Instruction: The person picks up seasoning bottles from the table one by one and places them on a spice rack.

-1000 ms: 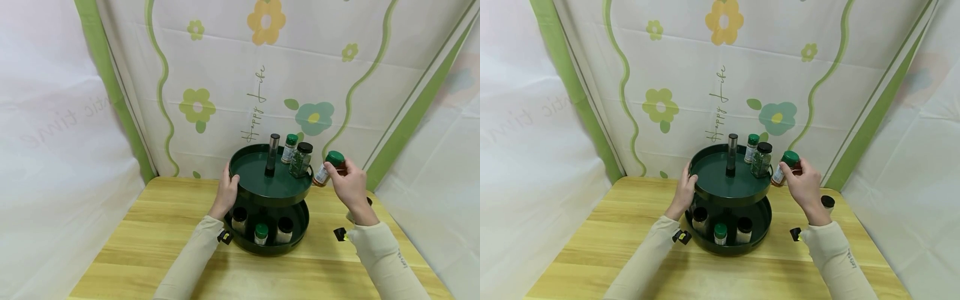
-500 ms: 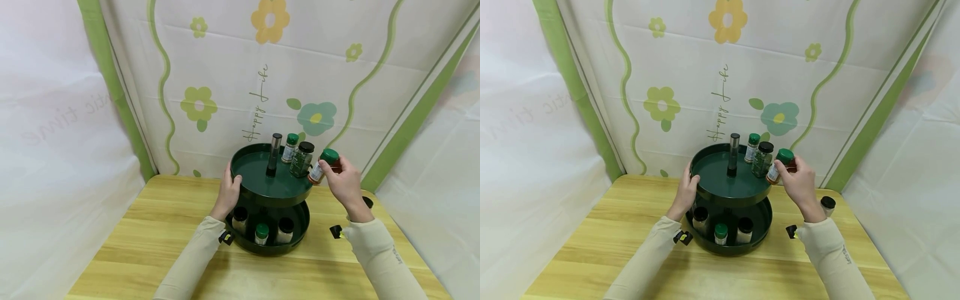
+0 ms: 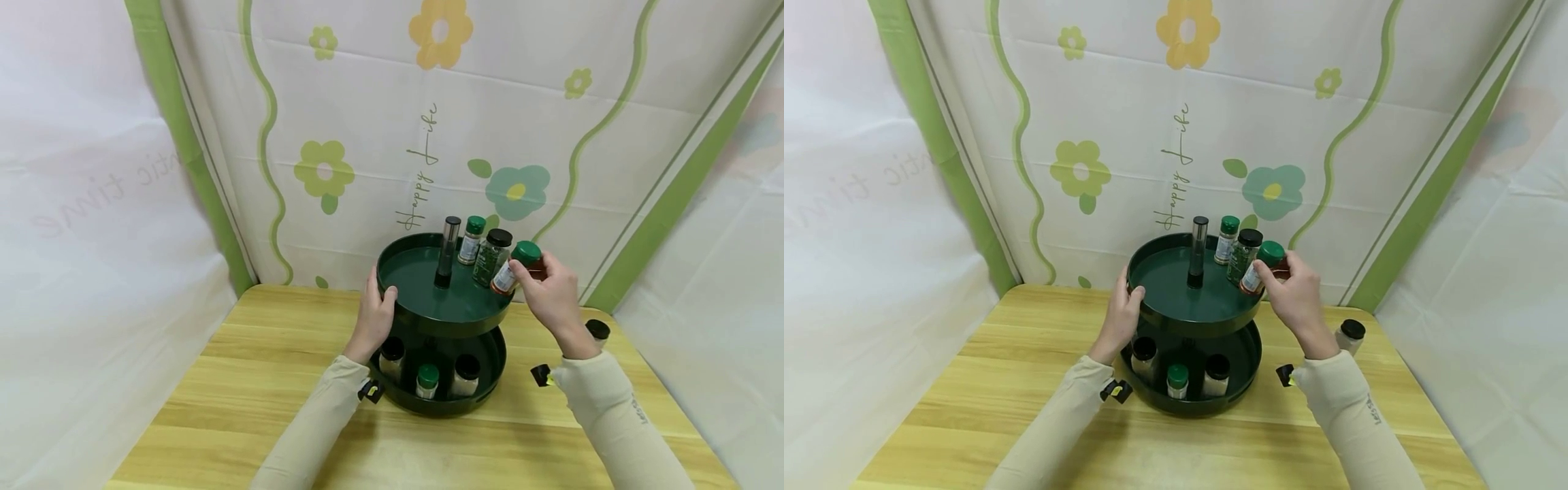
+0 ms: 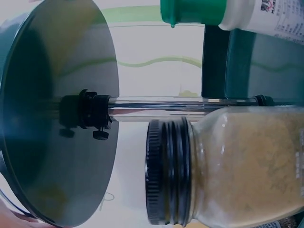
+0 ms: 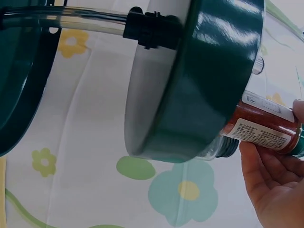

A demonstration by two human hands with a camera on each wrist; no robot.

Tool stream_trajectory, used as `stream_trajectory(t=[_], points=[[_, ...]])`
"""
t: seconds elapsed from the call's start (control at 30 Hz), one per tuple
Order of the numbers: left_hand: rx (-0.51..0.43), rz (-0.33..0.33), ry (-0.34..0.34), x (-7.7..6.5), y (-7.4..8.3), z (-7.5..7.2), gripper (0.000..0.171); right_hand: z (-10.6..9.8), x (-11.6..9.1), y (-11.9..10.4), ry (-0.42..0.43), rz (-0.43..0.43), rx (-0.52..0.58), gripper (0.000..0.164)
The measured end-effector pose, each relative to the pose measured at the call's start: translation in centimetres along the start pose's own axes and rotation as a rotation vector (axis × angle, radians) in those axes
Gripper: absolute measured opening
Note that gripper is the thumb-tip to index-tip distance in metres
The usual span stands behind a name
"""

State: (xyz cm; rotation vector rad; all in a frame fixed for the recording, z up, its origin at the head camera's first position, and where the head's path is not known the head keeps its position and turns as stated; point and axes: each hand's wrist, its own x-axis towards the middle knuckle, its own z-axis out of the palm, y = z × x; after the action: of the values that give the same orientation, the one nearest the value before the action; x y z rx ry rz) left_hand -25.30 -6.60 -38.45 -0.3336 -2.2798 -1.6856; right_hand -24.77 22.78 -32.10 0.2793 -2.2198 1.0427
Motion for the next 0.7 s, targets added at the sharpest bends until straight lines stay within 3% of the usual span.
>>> stream_trajectory(t=[0.7], points=[[0.026, 0.008, 0.034, -0.7, 0.6, 0.3, 0.066, 1.1, -0.3, 1.4, -0.102, 0.006, -0.065, 0.037]])
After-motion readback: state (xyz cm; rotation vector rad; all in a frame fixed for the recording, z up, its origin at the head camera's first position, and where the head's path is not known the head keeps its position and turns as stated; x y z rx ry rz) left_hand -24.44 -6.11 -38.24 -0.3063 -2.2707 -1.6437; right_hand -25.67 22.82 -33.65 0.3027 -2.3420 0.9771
